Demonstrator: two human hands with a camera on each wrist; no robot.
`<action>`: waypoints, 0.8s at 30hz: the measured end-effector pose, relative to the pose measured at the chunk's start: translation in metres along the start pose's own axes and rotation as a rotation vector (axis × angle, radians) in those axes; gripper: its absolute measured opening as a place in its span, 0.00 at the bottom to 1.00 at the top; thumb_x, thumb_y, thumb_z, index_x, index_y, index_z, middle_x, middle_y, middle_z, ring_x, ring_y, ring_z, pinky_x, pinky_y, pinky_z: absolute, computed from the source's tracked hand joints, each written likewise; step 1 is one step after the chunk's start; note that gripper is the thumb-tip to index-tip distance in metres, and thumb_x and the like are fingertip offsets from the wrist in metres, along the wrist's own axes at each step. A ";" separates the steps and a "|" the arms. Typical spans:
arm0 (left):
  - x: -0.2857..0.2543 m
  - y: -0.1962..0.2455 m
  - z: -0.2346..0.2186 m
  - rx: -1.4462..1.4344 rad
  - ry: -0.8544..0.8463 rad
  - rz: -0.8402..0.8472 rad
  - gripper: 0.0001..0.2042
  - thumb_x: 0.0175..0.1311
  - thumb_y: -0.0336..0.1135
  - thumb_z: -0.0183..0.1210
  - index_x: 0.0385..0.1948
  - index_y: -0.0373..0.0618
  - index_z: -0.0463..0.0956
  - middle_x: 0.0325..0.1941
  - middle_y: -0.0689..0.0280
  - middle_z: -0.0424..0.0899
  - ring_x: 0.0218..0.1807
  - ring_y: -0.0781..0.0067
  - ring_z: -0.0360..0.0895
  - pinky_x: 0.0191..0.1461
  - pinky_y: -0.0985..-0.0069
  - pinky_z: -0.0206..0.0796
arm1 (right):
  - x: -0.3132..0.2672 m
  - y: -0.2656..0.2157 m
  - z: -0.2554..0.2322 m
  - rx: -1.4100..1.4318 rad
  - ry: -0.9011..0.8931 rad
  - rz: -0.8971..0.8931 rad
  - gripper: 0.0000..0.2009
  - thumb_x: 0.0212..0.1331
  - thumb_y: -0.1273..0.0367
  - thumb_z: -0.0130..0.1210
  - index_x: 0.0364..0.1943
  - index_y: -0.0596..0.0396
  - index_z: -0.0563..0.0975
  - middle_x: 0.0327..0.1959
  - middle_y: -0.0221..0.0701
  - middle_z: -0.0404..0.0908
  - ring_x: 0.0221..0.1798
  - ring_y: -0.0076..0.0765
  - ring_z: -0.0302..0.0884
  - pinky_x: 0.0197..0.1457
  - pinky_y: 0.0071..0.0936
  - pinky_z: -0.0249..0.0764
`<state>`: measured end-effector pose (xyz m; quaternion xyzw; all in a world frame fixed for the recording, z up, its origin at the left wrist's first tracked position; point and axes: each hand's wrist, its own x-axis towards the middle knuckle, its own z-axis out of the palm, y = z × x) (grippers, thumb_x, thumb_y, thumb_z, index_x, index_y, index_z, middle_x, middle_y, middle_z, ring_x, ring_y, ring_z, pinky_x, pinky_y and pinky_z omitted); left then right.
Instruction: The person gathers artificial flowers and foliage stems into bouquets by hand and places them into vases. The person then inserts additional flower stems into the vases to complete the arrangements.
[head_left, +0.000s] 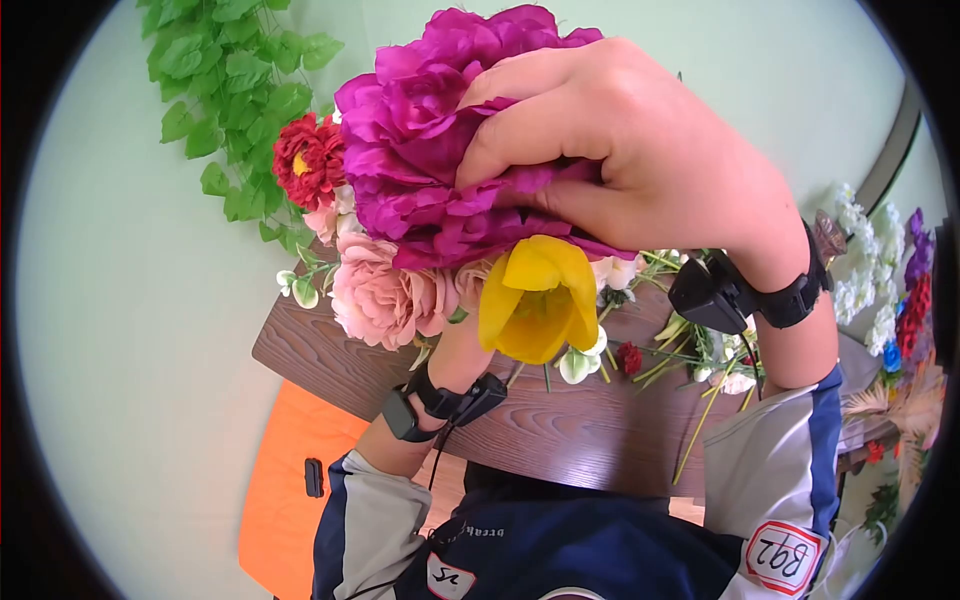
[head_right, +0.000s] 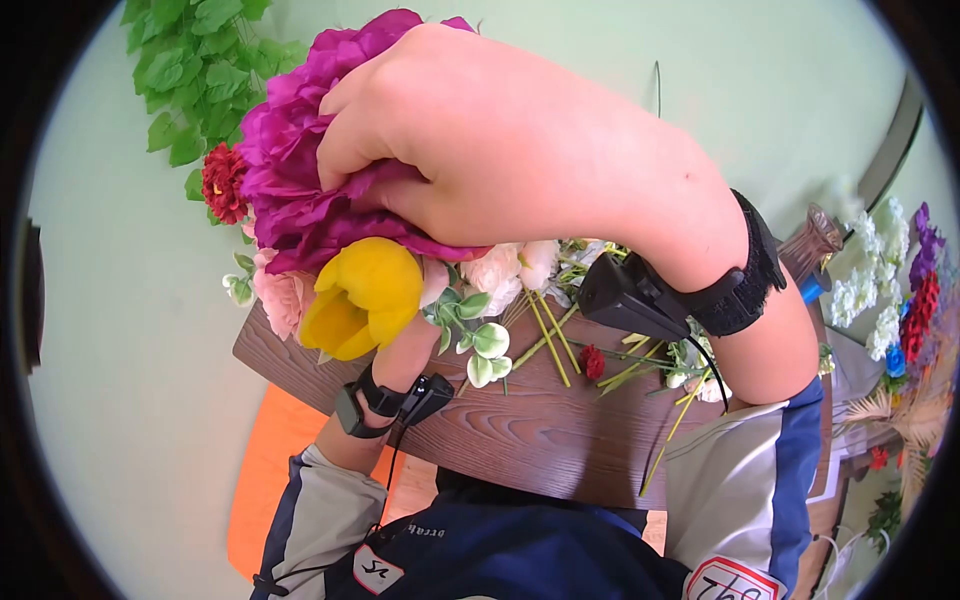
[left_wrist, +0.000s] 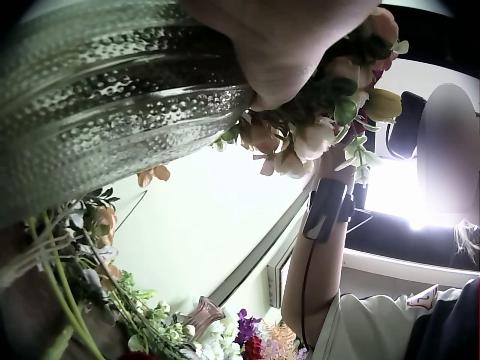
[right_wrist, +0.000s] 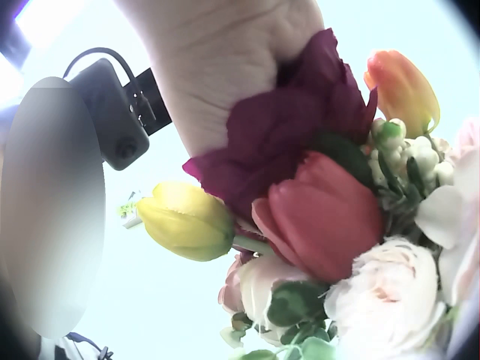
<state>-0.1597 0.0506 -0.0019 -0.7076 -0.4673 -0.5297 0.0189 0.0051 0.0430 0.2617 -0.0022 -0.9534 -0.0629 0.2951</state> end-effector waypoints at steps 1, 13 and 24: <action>-0.002 0.000 0.000 0.005 0.002 0.000 0.15 0.54 0.36 0.59 0.42 0.41 0.71 0.43 0.63 0.74 0.46 0.66 0.71 0.54 0.69 0.62 | 0.000 0.000 0.000 0.001 0.001 0.000 0.13 0.33 0.80 0.59 0.30 0.57 0.77 0.35 0.40 0.76 0.33 0.47 0.75 0.33 0.31 0.71; -0.002 -0.015 -0.003 0.055 0.004 0.026 0.14 0.54 0.35 0.59 0.40 0.41 0.71 0.41 0.63 0.74 0.44 0.65 0.72 0.53 0.68 0.63 | 0.000 0.003 0.002 0.033 -0.058 0.006 0.13 0.33 0.81 0.54 0.29 0.56 0.77 0.31 0.33 0.74 0.30 0.43 0.73 0.29 0.31 0.68; 0.010 -0.026 0.002 0.091 -0.006 0.055 0.12 0.54 0.34 0.59 0.38 0.40 0.72 0.38 0.63 0.75 0.41 0.65 0.73 0.51 0.68 0.64 | -0.021 -0.012 0.000 -0.169 0.272 -0.037 0.09 0.42 0.77 0.54 0.31 0.55 0.79 0.31 0.35 0.79 0.38 0.42 0.75 0.41 0.33 0.69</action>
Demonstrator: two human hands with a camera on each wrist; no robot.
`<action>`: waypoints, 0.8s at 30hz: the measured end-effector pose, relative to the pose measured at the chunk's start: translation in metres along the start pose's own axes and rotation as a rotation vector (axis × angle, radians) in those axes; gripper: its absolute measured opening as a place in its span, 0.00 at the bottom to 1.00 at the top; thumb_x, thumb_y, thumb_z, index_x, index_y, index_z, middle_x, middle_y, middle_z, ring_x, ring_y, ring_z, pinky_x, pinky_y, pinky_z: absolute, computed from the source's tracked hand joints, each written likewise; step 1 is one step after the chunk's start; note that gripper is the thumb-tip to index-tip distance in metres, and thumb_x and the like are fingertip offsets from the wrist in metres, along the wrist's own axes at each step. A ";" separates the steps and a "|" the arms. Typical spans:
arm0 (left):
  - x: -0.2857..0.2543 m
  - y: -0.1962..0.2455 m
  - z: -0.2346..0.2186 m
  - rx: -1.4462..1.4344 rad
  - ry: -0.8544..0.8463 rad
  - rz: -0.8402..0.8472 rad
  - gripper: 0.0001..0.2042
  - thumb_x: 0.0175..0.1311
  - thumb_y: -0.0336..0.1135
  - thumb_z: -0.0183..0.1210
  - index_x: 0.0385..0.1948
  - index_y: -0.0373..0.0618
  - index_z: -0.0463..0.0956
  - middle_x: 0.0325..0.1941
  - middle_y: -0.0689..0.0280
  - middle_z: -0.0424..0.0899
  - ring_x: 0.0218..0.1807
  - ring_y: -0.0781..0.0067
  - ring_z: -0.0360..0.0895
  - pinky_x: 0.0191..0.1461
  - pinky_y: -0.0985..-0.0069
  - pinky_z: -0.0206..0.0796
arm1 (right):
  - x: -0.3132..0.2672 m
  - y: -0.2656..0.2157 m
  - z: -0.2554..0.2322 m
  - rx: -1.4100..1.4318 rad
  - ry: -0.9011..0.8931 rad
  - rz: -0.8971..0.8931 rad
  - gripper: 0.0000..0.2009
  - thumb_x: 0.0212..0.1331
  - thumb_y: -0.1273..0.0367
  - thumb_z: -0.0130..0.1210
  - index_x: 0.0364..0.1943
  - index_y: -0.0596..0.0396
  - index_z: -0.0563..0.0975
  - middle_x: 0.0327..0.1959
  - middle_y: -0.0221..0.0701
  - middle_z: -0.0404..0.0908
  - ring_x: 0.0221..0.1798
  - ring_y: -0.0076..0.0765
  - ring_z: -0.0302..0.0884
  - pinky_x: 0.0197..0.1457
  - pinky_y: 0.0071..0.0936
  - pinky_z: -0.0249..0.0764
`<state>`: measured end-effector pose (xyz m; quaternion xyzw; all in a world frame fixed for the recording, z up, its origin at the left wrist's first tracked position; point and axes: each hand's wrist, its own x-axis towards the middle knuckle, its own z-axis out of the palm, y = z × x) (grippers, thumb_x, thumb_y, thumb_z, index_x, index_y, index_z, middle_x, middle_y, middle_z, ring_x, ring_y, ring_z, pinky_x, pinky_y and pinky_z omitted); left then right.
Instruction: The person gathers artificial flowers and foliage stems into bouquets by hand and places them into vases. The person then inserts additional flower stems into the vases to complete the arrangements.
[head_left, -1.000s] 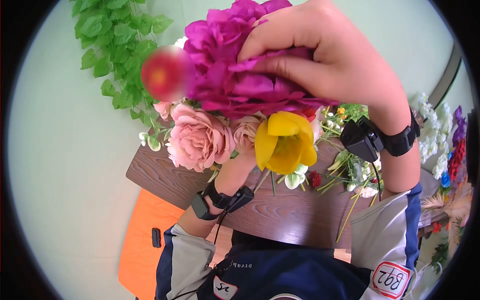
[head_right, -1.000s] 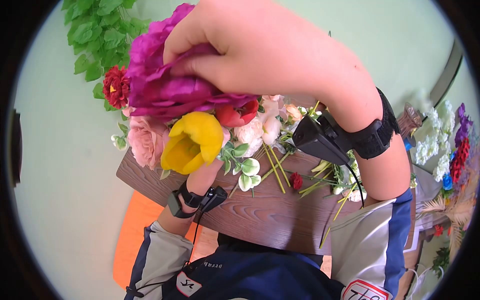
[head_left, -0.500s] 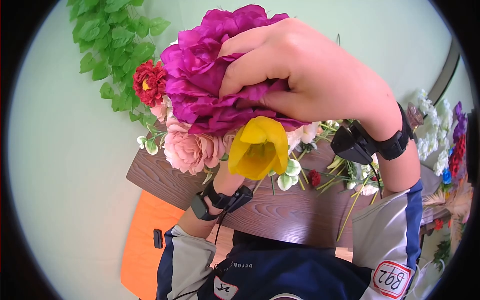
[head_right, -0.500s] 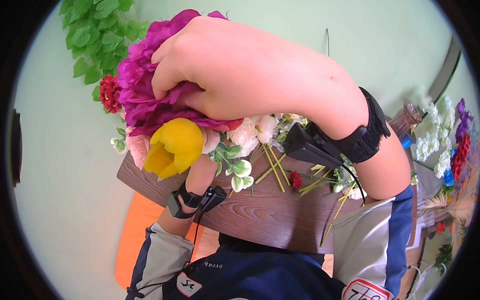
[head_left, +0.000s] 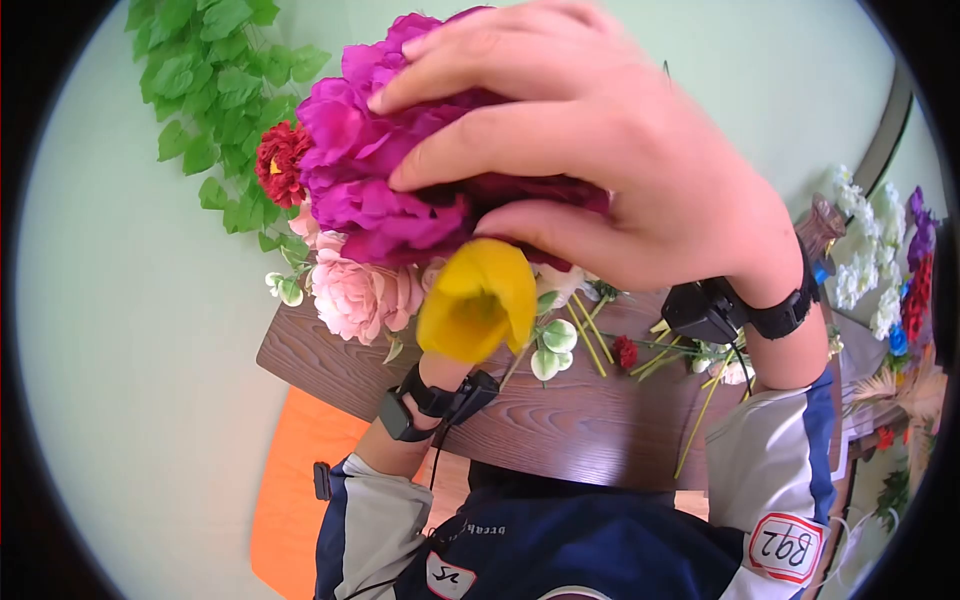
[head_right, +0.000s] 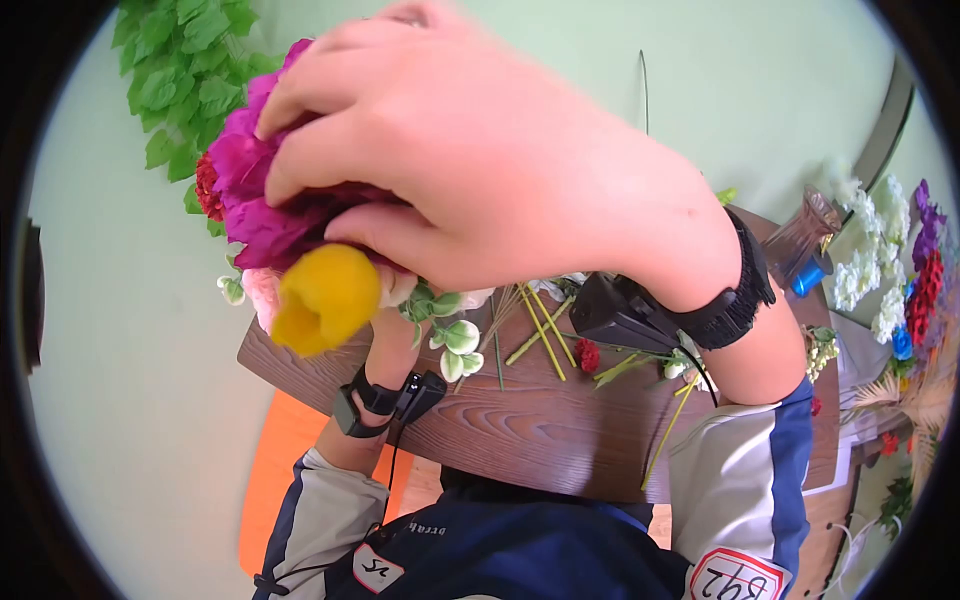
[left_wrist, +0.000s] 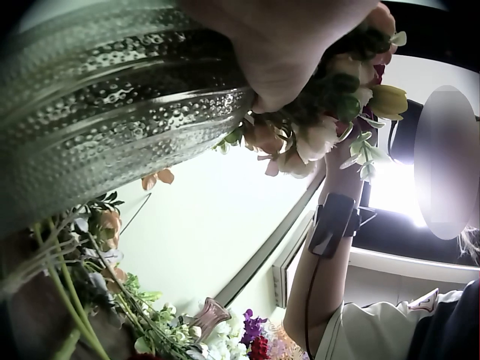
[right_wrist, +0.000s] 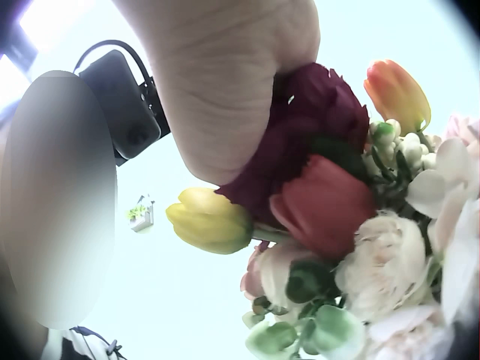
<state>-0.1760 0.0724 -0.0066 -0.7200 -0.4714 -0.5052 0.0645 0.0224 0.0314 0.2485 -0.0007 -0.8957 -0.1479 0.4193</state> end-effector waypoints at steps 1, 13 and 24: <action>-0.008 0.002 -0.002 0.003 -0.004 0.002 0.12 0.54 0.34 0.59 0.38 0.40 0.72 0.38 0.63 0.75 0.41 0.65 0.73 0.51 0.68 0.65 | -0.004 -0.002 -0.004 -0.013 0.046 0.037 0.09 0.42 0.77 0.54 0.31 0.56 0.79 0.31 0.35 0.79 0.39 0.43 0.75 0.43 0.34 0.68; -0.013 -0.061 0.023 -0.376 0.063 -0.550 0.28 0.49 0.39 0.60 0.54 0.43 0.65 0.53 0.57 0.69 0.56 0.58 0.66 0.60 0.65 0.57 | -0.104 -0.014 -0.045 -0.179 0.253 0.409 0.04 0.47 0.76 0.53 0.27 0.58 0.77 0.30 0.34 0.79 0.39 0.37 0.75 0.48 0.31 0.64; 0.019 -0.089 0.000 -0.428 0.221 -0.352 0.36 0.53 0.52 0.58 0.60 0.41 0.54 0.59 0.60 0.62 0.60 0.63 0.61 0.62 0.67 0.54 | -0.173 -0.003 -0.078 -0.086 0.061 0.725 0.01 0.45 0.75 0.56 0.23 0.56 0.76 0.23 0.31 0.78 0.29 0.35 0.74 0.39 0.28 0.64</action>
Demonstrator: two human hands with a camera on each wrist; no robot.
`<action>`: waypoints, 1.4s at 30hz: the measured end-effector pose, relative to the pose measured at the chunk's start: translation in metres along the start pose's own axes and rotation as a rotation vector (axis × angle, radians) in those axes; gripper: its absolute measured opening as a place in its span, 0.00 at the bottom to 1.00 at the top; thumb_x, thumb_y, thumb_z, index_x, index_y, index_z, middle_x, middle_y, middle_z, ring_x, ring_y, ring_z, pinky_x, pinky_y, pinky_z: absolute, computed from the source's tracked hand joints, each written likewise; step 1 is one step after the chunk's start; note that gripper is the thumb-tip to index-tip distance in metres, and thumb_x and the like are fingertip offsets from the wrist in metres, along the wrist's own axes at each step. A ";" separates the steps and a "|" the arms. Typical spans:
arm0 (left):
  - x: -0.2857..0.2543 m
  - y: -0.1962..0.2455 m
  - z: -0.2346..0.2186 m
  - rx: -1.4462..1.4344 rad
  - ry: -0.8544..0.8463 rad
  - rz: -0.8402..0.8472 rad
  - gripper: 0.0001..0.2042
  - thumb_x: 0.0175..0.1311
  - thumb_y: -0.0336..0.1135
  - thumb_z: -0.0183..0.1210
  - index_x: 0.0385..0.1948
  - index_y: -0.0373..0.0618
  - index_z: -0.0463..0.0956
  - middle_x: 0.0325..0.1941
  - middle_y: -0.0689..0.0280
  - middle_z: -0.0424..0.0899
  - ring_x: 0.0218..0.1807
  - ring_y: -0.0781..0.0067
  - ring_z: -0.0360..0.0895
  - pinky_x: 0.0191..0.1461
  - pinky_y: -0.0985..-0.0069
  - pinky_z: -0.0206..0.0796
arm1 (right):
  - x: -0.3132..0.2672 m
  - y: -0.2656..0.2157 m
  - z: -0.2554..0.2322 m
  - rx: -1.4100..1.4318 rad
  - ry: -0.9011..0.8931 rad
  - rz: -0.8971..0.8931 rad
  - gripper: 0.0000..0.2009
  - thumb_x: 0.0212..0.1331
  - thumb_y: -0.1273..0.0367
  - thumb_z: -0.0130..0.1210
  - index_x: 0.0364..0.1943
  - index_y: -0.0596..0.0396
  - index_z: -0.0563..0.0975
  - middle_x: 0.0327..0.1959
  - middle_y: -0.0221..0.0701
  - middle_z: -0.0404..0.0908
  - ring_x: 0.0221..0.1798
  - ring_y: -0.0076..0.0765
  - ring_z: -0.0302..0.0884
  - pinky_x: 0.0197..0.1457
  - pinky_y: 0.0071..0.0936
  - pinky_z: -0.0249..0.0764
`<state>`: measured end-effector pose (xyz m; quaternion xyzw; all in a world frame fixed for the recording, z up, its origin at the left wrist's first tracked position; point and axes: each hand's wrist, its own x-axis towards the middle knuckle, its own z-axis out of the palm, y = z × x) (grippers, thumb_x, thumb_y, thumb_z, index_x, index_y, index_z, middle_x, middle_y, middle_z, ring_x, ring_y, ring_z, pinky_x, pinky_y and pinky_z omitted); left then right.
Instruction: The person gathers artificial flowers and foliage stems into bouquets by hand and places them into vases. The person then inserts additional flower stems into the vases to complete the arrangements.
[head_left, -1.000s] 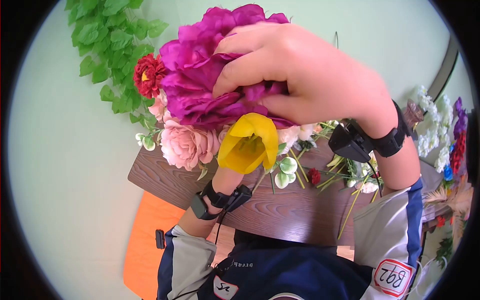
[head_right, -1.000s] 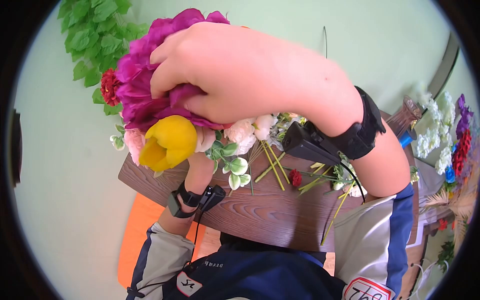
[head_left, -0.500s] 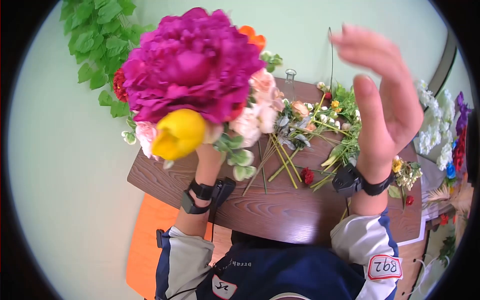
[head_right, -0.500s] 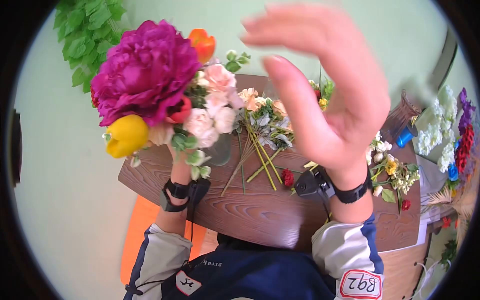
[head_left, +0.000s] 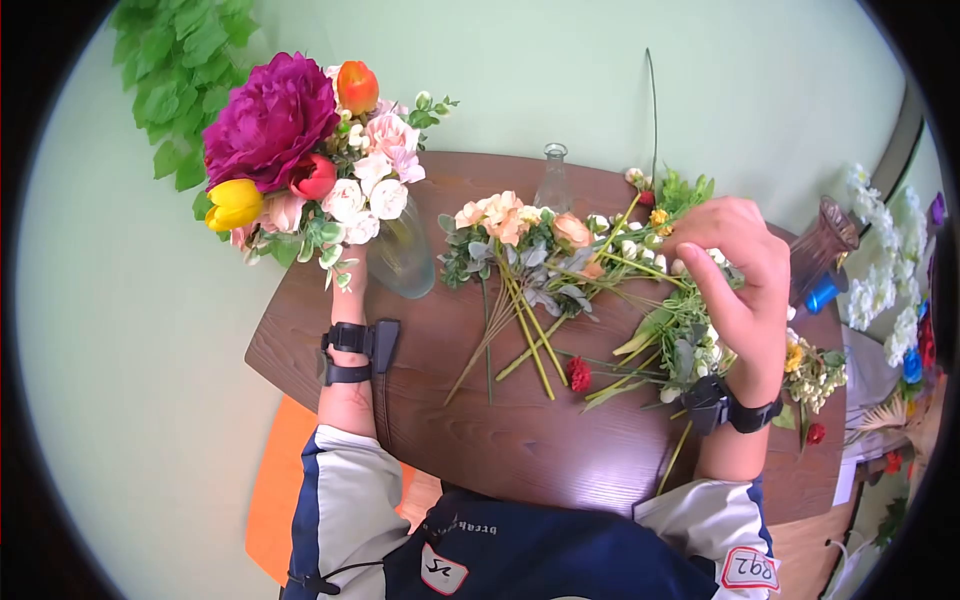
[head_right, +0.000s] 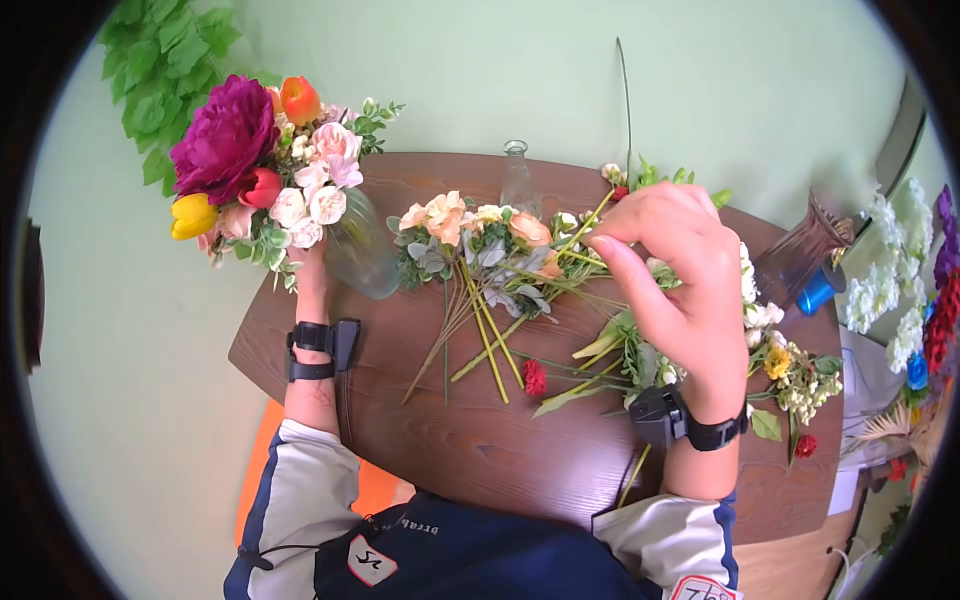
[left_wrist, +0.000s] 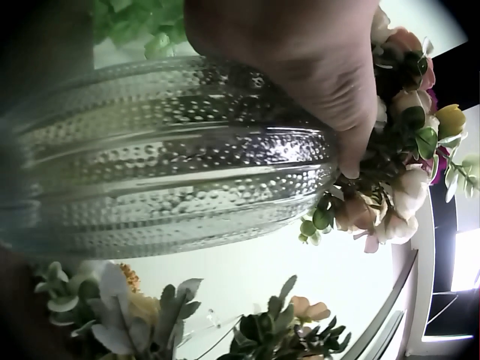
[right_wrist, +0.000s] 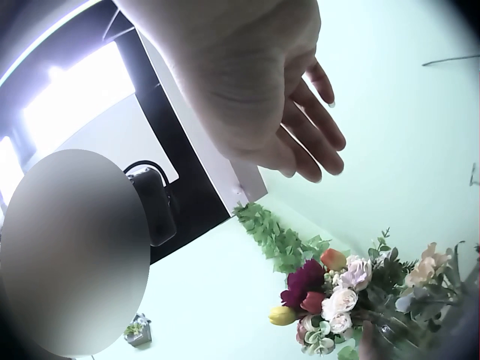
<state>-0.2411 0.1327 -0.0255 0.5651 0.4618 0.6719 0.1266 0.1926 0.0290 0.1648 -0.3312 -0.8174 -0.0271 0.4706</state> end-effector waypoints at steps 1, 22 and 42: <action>0.005 0.000 0.005 -0.005 0.004 0.017 0.37 0.54 0.53 0.58 0.60 0.41 0.53 0.60 0.61 0.62 0.60 0.64 0.60 0.62 0.67 0.54 | -0.001 0.007 -0.002 0.003 -0.008 -0.027 0.01 0.46 0.75 0.56 0.22 0.56 0.76 0.23 0.31 0.78 0.28 0.35 0.73 0.38 0.28 0.64; -0.006 -0.014 0.019 0.126 0.017 -0.004 0.39 0.39 0.29 0.71 0.56 0.36 0.57 0.53 0.58 0.67 0.54 0.68 0.65 0.58 0.72 0.57 | -0.005 0.011 0.002 -0.281 0.082 -0.076 0.02 0.45 0.76 0.57 0.24 0.57 0.76 0.19 0.31 0.74 0.23 0.36 0.70 0.29 0.27 0.61; 0.043 -0.036 0.106 -0.011 -0.141 -0.137 0.38 0.40 0.31 0.71 0.54 0.34 0.55 0.50 0.56 0.69 0.49 0.67 0.69 0.53 0.73 0.63 | -0.011 0.029 -0.008 -0.384 0.238 -0.001 0.02 0.47 0.76 0.59 0.23 0.58 0.77 0.17 0.33 0.74 0.18 0.33 0.70 0.22 0.23 0.63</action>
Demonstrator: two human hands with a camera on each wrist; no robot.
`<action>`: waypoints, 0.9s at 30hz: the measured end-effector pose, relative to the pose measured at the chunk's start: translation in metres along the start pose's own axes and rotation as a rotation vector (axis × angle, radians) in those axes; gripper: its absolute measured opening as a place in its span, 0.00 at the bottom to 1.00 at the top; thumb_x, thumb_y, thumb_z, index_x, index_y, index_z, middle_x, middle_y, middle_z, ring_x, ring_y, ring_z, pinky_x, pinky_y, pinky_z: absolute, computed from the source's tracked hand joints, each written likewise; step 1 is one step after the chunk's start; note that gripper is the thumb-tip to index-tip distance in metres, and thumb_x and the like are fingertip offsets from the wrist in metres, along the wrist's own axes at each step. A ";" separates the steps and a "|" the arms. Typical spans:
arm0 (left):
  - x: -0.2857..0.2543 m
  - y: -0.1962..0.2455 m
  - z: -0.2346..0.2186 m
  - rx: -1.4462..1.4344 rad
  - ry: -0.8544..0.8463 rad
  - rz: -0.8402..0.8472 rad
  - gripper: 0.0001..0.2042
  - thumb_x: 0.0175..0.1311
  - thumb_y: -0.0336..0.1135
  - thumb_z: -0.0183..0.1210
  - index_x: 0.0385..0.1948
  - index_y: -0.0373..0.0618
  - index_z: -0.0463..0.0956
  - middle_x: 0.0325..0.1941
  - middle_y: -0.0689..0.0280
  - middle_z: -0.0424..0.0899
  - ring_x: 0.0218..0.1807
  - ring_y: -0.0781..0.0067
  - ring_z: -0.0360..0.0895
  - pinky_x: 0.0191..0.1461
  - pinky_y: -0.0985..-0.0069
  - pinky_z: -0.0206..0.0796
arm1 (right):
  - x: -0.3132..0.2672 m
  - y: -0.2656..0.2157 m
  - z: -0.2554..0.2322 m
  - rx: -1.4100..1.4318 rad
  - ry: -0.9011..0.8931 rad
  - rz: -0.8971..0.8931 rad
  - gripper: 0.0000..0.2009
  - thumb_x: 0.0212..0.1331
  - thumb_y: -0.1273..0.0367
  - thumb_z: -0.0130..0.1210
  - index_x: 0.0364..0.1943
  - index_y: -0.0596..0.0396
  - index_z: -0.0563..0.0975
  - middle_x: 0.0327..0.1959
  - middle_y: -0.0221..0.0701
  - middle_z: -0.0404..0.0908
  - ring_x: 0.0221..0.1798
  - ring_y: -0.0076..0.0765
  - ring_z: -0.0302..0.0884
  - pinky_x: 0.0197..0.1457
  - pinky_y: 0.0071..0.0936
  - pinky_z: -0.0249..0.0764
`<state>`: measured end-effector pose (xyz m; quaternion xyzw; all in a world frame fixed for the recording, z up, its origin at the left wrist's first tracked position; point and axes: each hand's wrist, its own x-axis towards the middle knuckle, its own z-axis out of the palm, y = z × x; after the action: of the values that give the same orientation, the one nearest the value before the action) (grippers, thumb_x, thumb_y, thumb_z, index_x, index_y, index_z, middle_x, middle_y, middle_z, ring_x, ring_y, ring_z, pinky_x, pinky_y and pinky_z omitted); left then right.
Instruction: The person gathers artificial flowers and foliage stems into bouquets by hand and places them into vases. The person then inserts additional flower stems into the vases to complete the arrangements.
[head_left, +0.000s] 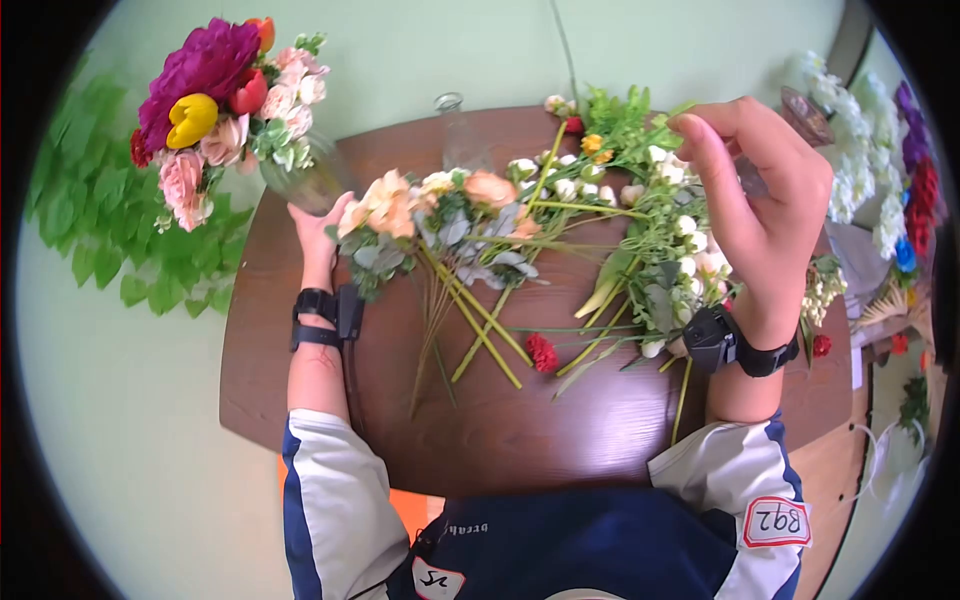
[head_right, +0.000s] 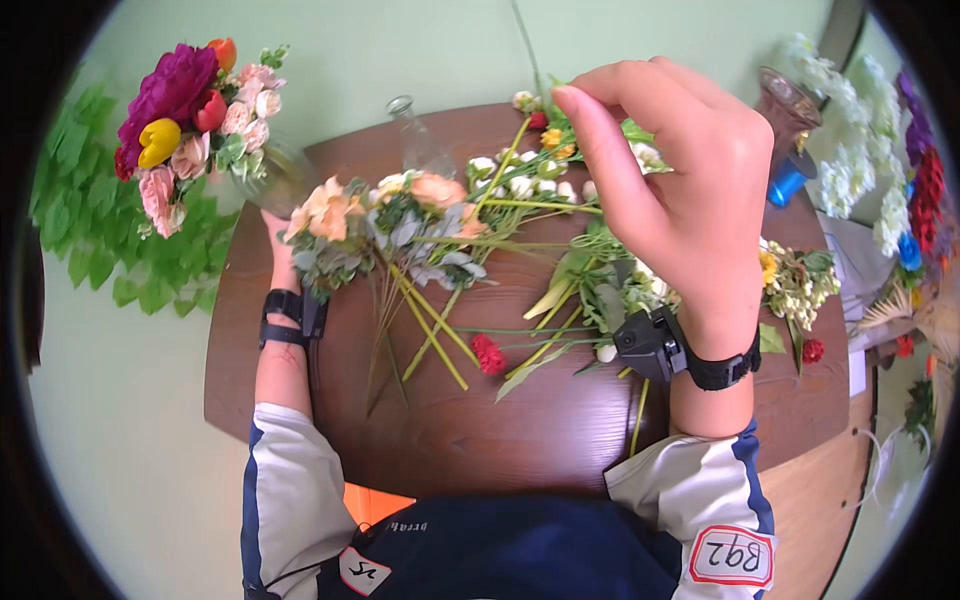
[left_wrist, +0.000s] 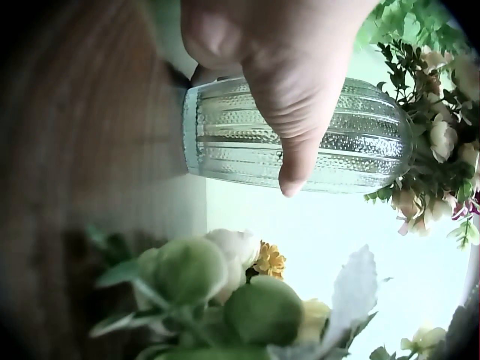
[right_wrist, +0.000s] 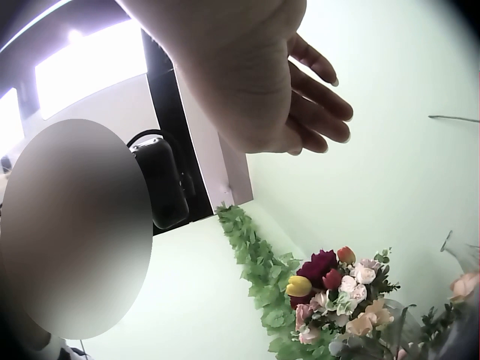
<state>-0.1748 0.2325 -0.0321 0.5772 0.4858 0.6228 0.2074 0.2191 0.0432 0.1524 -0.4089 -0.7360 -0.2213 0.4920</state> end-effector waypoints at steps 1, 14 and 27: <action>0.008 -0.018 0.000 -0.050 0.004 -0.035 0.38 0.41 0.30 0.71 0.54 0.34 0.54 0.49 0.56 0.69 0.48 0.66 0.70 0.51 0.73 0.63 | -0.001 0.003 -0.002 -0.005 0.052 0.047 0.02 0.47 0.76 0.59 0.22 0.58 0.77 0.17 0.33 0.75 0.18 0.32 0.71 0.22 0.22 0.64; 0.008 -0.049 0.005 -0.176 -0.279 -0.214 0.30 0.50 0.26 0.62 0.56 0.36 0.57 0.55 0.58 0.70 0.53 0.69 0.70 0.55 0.74 0.63 | -0.008 0.053 -0.007 -0.115 0.002 0.492 0.10 0.51 0.65 0.57 0.21 0.57 0.79 0.14 0.35 0.76 0.18 0.37 0.76 0.22 0.27 0.68; 0.006 -0.053 -0.020 -0.081 -0.264 -0.314 0.27 0.56 0.24 0.55 0.59 0.38 0.56 0.57 0.60 0.68 0.54 0.71 0.69 0.58 0.76 0.60 | -0.012 0.054 -0.004 -0.128 -0.052 0.499 0.11 0.51 0.64 0.57 0.22 0.57 0.80 0.13 0.35 0.75 0.17 0.38 0.74 0.22 0.27 0.67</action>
<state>-0.2104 0.2532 -0.0707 0.5622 0.5129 0.5209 0.3867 0.2672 0.0663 0.1393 -0.6138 -0.6092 -0.1287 0.4853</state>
